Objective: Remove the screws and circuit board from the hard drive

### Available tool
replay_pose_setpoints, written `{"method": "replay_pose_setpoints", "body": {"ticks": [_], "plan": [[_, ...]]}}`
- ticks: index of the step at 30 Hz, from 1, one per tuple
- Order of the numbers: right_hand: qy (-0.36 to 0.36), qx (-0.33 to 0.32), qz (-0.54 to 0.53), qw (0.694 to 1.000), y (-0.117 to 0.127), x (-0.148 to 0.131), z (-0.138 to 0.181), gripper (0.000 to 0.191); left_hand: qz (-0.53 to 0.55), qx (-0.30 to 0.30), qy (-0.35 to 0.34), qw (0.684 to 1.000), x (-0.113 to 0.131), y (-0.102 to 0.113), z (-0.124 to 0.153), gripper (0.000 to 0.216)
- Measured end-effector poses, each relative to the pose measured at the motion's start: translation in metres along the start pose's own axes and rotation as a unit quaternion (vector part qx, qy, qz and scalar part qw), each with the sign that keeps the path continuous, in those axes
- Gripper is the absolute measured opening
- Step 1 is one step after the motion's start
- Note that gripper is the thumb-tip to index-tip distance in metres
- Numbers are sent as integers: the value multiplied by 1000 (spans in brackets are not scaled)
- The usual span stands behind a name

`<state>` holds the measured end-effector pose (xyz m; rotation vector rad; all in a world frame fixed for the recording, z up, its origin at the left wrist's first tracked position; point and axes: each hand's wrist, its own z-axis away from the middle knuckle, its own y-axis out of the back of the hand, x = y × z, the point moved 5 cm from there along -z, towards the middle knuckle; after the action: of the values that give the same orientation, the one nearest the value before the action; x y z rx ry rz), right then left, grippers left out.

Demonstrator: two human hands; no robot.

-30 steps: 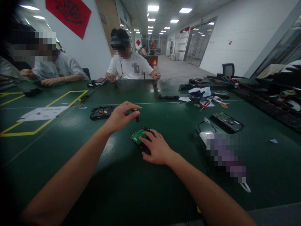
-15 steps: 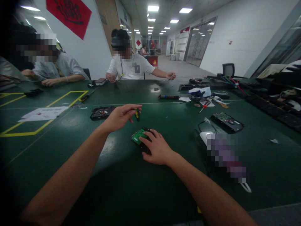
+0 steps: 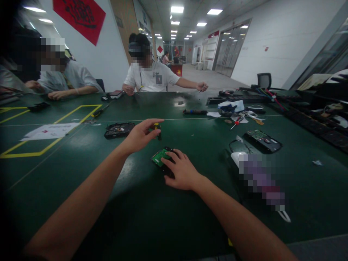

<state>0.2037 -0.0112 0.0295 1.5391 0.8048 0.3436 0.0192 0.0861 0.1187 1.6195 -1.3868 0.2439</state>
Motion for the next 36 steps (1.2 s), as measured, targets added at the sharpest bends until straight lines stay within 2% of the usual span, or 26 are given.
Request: {"method": "replay_pose_setpoints", "body": {"ticks": [5,10,16,19,24,26,30,36], "plan": [[-3,-4,2,1000,1,-1,0,73,-29,1,-11,1000,4,2,-1,35],[-2,-2,4,1000,-1,0,0,74,60,-43,7,997,2,-4,1,43],[-1,-4,4,1000,0,-1,0,74,-49,13,-17,999,6,-2,0,42],[-1,0,8,1000,-1,-1,0,73,-65,4,-29,997,10,-1,0,41],[0,3,4,1000,-1,-2,0,73,7,-41,-2,999,3,-3,1,48],[-2,1,2,1000,0,-2,0,73,-8,-30,2,1000,2,-2,1,46],[-4,-6,0,1000,1,-1,0,73,-76,6,-33,997,11,-1,0,39],[0,-5,3,1000,1,-2,0,72,-65,-14,-33,997,16,-5,0,35]]}}
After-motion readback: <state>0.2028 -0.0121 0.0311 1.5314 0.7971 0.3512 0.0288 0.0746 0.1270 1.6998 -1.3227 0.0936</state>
